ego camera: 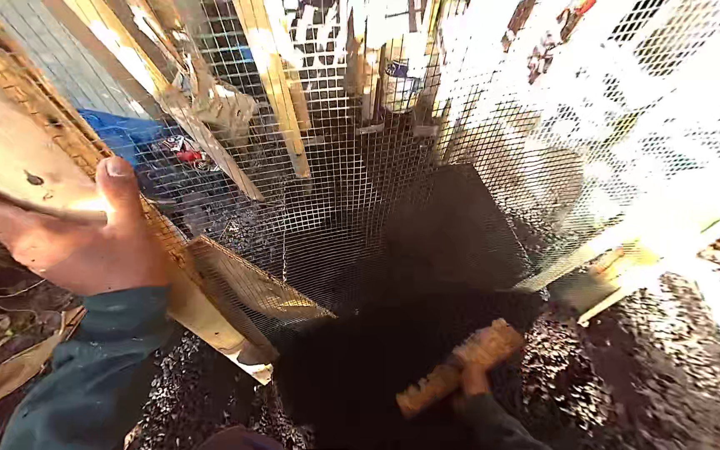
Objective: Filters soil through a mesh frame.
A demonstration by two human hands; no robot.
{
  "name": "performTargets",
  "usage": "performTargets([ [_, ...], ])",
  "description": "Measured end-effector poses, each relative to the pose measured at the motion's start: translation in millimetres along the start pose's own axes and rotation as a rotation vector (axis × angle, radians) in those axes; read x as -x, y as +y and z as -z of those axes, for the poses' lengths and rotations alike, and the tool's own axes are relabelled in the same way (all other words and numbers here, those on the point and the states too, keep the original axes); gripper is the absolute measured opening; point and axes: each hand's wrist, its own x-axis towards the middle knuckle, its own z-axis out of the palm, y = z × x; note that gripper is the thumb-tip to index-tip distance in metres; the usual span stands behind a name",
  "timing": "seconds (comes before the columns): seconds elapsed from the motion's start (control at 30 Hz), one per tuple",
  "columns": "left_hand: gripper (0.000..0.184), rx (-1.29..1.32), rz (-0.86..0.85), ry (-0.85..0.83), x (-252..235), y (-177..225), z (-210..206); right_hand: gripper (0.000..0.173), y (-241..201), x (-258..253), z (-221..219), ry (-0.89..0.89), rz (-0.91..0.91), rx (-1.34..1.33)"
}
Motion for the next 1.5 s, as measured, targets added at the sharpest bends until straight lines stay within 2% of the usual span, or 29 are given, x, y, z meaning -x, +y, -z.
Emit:
performTargets([
  [0.07, 0.1, -0.038, -0.003, 0.017, 3, 7, 1, 0.035, 5, 13, -16, -0.038, -0.069, -0.099],
  [0.13, 0.098, -0.039, 0.0, 0.009, 6, 15, 3, 0.034, 3, 18, -24, -0.031, -0.077, -0.082],
  [0.23, 0.097, -0.036, 0.031, -0.011, 9, 21, 4, 0.032, -16, 19, -34, 0.017, 0.006, 0.021],
  [0.3, 0.098, -0.057, 0.047, -0.032, 8, 21, 6, 0.031, -36, 33, -41, -0.028, 0.093, -0.034],
  [0.37, 0.098, -0.061, 0.038, -0.047, 6, 21, 7, 0.026, -84, 76, -46, -0.154, 0.219, -0.179],
  [0.47, 0.097, -0.07, 0.051, -0.059, 4, 21, 6, 0.009, -197, 182, -47, -0.369, 0.492, -0.329],
  [0.6, 0.097, -0.044, 0.04, -0.102, 7, 23, 10, 0.008, -340, 314, -51, -0.522, 0.776, -0.39],
  [0.67, 0.096, -0.031, 0.024, -0.097, 7, 22, 12, 0.014, -367, 341, -51, -0.536, 0.894, -0.292],
  [0.7, 0.095, -0.033, 0.022, -0.085, 6, 20, 11, 0.016, -369, 326, -47, -0.547, 1.011, -0.256],
  [0.73, 0.095, -0.036, 0.028, -0.089, 5, 19, 10, 0.02, -361, 302, -36, -0.572, 1.139, -0.223],
  [0.77, 0.095, -0.034, 0.035, -0.099, 5, 19, 9, 0.018, -351, 274, -23, -0.543, 1.179, -0.209],
  [0.8, 0.096, -0.029, 0.04, -0.102, 5, 19, 8, 0.022, -335, 245, -7, -0.499, 1.131, -0.182],
  [0.87, 0.096, -0.022, 0.038, -0.106, 4, 18, 8, 0.036, -280, 171, 18, -0.216, 0.842, -0.141],
  [0.93, 0.097, -0.026, 0.016, -0.095, 5, 15, 7, 0.052, -209, 84, 46, -0.014, 0.553, -0.062],
  [1.0, 0.096, -0.024, 0.0, -0.082, 5, 12, 7, 0.059, -141, 9, 71, 0.121, 0.291, 0.062],
  [1.1, 0.094, -0.002, -0.042, -0.035, 5, 8, 4, 0.057, -76, -66, 83, 0.22, 0.088, 0.216],
  [1.17, 0.094, 0.012, -0.05, -0.039, 6, 8, 5, 0.057, -58, -83, 85, 0.212, 0.067, 0.283],
  [1.27, 0.093, -0.014, -0.037, -0.042, 5, 7, 8, 0.058, -48, -76, 78, 0.2, 0.136, 0.42],
  [1.37, 0.094, -0.003, -0.049, -0.04, 9, 9, 9, 0.057, -41, -67, 73, 0.26, 0.114, 0.57],
  [1.43, 0.092, 0.05, -0.1, -0.01, 6, 4, 6, 0.055, -34, -62, 67, 0.228, 0.094, 0.545],
  [1.5, 0.093, 0.076, -0.143, 0.026, 2, -9, 1, 0.046, -22, -41, 53, 0.133, 0.084, 0.394],
])
